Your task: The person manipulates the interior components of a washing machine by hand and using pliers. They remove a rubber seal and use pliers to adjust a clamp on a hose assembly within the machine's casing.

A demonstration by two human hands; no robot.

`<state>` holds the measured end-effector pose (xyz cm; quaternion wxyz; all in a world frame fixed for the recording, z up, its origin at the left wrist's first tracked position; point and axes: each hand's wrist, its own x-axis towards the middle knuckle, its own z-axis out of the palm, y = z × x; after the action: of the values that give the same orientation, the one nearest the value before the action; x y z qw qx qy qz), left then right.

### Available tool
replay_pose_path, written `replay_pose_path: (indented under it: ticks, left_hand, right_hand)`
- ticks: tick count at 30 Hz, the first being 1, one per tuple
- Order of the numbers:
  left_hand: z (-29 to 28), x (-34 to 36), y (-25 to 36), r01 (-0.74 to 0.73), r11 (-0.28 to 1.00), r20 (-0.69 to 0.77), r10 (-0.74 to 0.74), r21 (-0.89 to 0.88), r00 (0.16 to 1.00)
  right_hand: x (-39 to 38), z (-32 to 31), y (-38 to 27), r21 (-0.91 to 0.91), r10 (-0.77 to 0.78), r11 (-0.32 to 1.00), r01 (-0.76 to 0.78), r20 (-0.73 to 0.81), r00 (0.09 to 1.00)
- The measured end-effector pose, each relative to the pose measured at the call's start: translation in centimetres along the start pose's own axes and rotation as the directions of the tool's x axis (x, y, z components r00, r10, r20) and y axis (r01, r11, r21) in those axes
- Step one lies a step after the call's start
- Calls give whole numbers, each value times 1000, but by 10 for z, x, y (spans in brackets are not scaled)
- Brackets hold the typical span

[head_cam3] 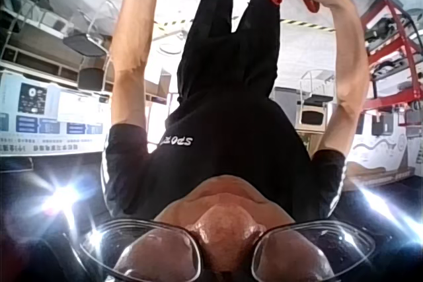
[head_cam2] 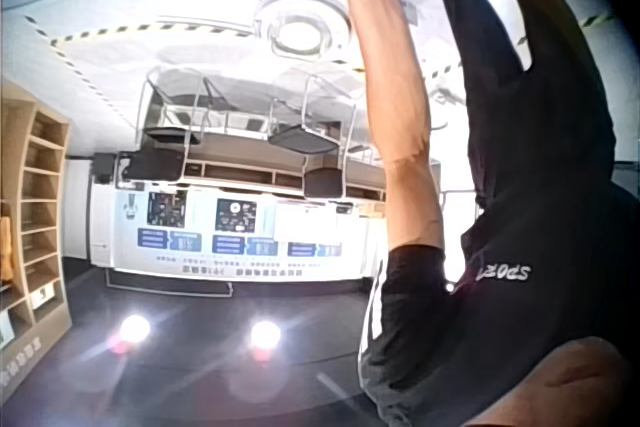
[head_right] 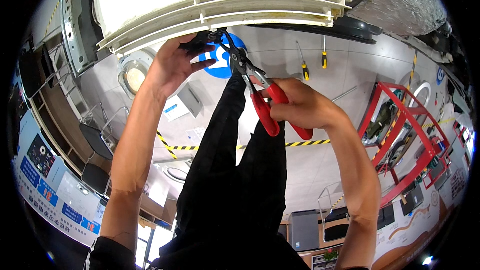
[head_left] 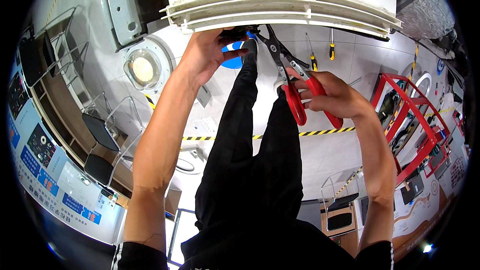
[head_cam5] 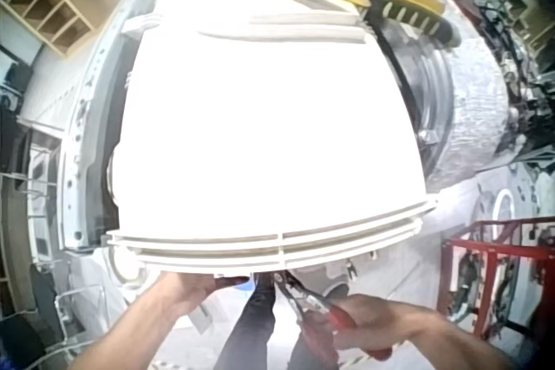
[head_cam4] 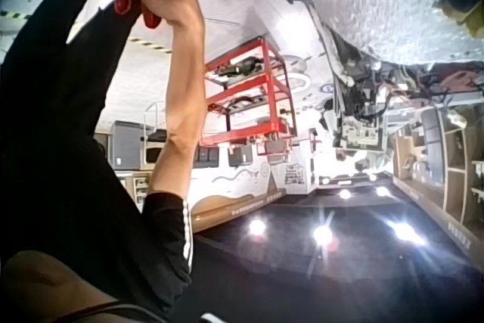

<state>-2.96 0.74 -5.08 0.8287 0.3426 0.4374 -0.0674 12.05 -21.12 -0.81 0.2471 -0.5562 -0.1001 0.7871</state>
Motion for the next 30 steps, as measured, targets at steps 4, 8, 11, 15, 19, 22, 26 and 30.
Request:
replay_pose_path:
  ticks: [4,8,11,15,19,22,26,30]
  left_hand:
    - [-2,1,0,11,1000,31,-11,8,999]
    - [0,2,1,53,998,1,-53,-39,999]
    - [-1,3,-1,62,995,7,-61,-81,998]
    - [-3,4,-3,76,989,24,-74,-127,997]
    - [-1,4,-2,91,987,27,-89,-131,996]
    - [0,3,0,99,989,45,-95,-106,994]
    - [-1,4,-2,91,986,54,-84,-140,995]
    - [1,4,-3,114,981,74,-103,-159,992]
  right_hand:
    - [1,0,2,-39,0,999,0,-4,1000]
    - [1,1,-2,-32,2,999,-2,15,1000]
    - [4,4,9,-37,-144,989,143,-18,989]
    - [8,7,14,-46,-199,979,198,-26,980]
    - [10,10,14,-79,-197,978,195,-27,980]
    - [10,16,9,-56,-169,984,167,-35,985]
    - [11,16,8,13,-141,990,140,45,989]
    - [14,21,15,10,-254,967,254,-4,967]
